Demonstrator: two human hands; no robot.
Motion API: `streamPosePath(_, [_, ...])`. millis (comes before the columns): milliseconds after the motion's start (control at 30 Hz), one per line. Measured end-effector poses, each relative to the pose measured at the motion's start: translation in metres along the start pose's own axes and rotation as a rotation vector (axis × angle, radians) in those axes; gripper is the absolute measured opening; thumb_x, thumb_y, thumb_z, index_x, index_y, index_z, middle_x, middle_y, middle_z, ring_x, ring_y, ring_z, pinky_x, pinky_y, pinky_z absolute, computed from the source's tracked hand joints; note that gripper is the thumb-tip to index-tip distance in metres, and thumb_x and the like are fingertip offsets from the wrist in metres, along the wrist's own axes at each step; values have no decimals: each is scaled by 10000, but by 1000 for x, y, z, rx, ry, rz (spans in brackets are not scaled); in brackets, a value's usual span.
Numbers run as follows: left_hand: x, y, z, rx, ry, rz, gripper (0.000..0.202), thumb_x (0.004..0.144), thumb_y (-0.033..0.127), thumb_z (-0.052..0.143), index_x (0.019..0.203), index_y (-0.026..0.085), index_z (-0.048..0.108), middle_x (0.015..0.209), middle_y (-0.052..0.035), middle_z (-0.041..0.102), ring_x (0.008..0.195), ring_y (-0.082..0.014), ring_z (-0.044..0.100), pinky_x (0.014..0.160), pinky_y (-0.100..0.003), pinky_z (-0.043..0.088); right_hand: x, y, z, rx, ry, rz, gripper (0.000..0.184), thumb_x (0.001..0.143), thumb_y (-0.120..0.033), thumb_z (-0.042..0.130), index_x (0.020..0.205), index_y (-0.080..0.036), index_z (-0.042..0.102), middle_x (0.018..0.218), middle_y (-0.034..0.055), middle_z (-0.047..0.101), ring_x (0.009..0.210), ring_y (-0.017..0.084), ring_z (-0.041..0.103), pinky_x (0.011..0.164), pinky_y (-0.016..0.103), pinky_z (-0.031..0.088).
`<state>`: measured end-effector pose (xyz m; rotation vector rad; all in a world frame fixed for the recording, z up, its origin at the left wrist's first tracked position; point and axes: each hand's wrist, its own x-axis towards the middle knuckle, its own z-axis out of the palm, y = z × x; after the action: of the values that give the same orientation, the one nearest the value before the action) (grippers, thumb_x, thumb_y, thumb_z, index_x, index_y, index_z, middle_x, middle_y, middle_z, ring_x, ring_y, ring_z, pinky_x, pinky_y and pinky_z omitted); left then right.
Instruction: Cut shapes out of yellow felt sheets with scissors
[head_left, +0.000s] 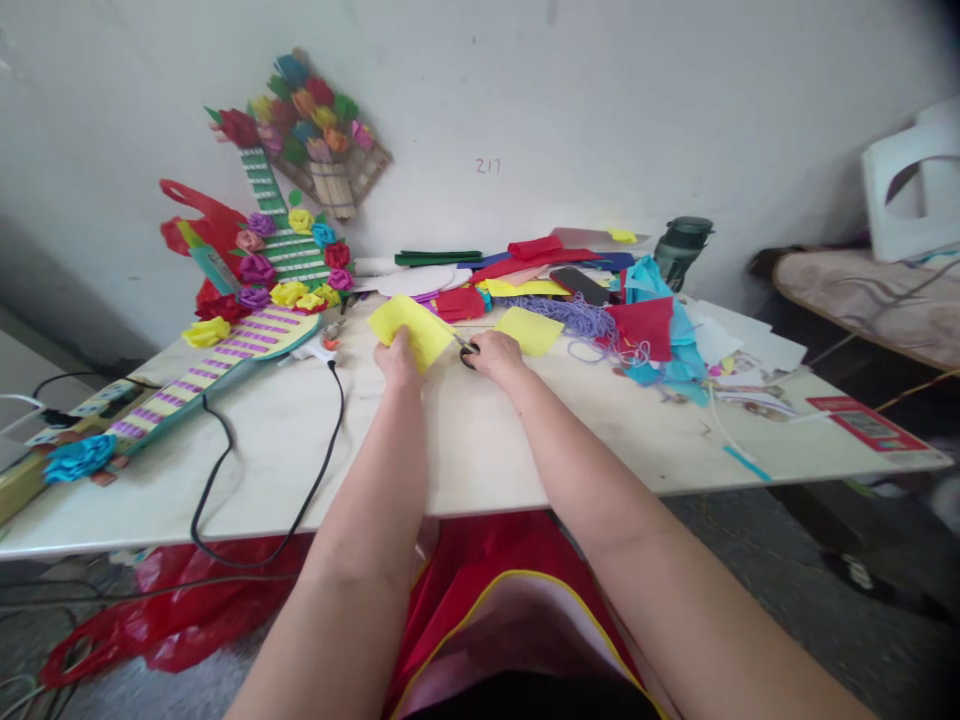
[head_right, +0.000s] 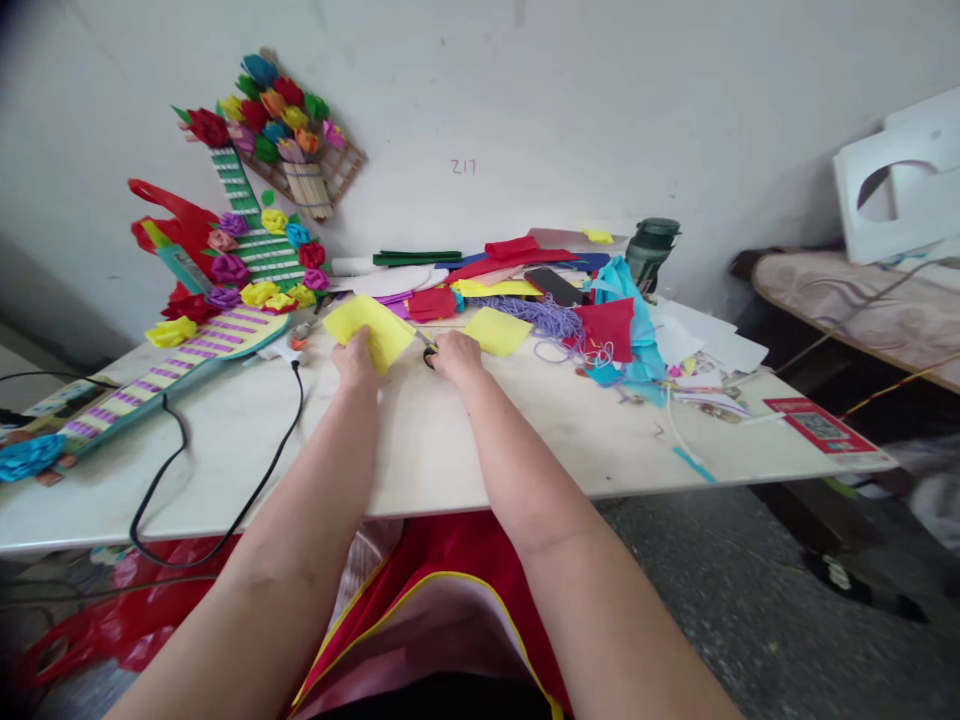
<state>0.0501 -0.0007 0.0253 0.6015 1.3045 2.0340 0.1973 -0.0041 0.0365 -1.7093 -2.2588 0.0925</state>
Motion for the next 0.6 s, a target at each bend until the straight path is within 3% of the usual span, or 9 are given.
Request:
streamPosePath(200, [4, -13, 0, -134, -157, -65, 206, 665, 183, 687, 850, 114, 628, 818, -91, 691, 800, -221, 679, 706, -331, 562, 3, 0, 10, 114, 78, -25, 263, 796, -224, 519, 975, -218, 712, 1126, 91, 632, 1040, 250, 580, 807, 320, 459])
streamPosePath(367, [3, -14, -1, -135, -247, -74, 213, 639, 186, 718, 826, 115, 644, 858, -107, 702, 812, -237, 683, 713, -350, 566, 10, 5, 13, 510, 369, 119, 319, 802, -120, 424, 1016, -194, 649, 1084, 55, 644, 946, 180, 592, 841, 300, 443])
streamPosePath(467, [4, -15, -1, -124, -262, -97, 216, 635, 188, 726, 823, 115, 648, 893, -117, 704, 830, -245, 683, 726, -363, 567, 15, 9, 14, 727, 467, 135, 289, 759, -120, 443, 969, -188, 630, 1023, 34, 648, 828, 155, 593, 835, 304, 447])
streamPosePath(600, [4, -17, -1, -118, -326, -111, 246, 628, 197, 742, 842, 112, 656, 949, -126, 704, 896, -255, 677, 778, -372, 563, 19, 10, 19, 928, 459, 96, 157, 735, -211, 504, 826, -203, 632, 958, 3, 646, 785, 147, 590, 802, 319, 467])
